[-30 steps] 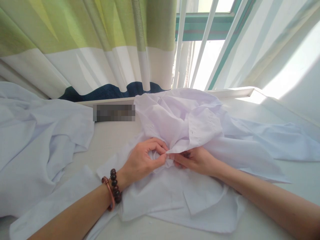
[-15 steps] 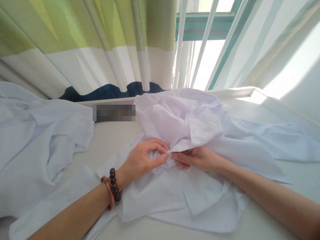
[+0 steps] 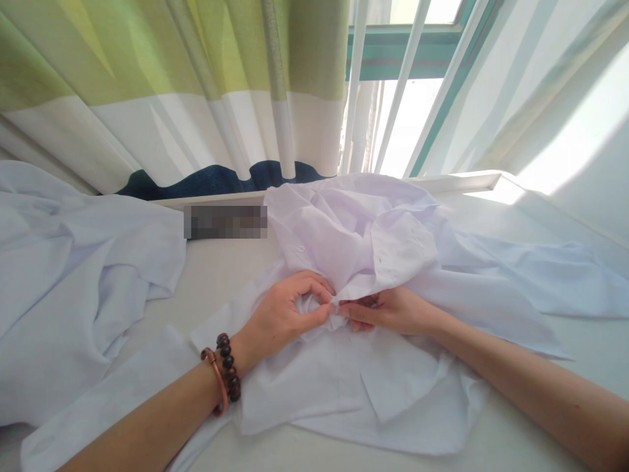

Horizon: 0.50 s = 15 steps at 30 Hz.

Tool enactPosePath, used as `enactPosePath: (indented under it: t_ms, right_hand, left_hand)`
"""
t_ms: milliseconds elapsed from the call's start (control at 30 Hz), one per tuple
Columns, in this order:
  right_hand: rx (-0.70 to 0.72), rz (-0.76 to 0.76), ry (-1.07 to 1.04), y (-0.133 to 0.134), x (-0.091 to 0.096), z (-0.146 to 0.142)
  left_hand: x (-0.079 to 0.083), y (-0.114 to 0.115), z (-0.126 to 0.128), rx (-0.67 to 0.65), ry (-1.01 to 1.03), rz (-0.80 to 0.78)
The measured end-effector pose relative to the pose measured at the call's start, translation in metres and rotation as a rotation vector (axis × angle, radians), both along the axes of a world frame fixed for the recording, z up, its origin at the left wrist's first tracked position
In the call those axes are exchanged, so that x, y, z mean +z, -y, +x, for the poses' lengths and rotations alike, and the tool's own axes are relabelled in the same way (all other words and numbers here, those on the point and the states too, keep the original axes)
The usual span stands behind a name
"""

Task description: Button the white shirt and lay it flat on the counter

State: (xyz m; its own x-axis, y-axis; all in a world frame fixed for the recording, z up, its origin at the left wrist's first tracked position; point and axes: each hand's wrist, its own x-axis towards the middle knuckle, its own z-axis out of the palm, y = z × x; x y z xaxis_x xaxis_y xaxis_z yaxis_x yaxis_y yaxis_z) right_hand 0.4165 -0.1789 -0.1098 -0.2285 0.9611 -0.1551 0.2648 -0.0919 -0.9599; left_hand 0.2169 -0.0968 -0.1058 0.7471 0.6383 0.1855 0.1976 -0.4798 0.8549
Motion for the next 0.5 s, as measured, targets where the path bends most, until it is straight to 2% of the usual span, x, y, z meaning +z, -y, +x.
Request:
enactPosePath:
  t_ms: [167,333,400,433,500]
  right_hand:
    - [-0.002,0.03,-0.095,-0.001,-0.002,0.003]
    - [-0.107,0.056,-0.437,-0.007,-0.006,0.003]
    - [-0.17,0.027,-0.51,-0.009,-0.006,0.001]
    - [-0.215,0.001,-0.503,-0.009,-0.006,0.0]
    - [-0.315,-0.033,-0.418,-0.01,-0.006,-0.002]
  left_hand:
    - [0.001,0.002,-0.001,0.097,0.023,-0.01]
    - [0.007,0.003,0.001,0.216,0.1,-0.023]
    - [0.008,0.004,0.002,0.266,0.09,-0.053]
    - [0.008,0.004,0.002,0.267,0.064,-0.055]
    - [0.007,0.006,0.001,0.183,-0.018,-0.018]
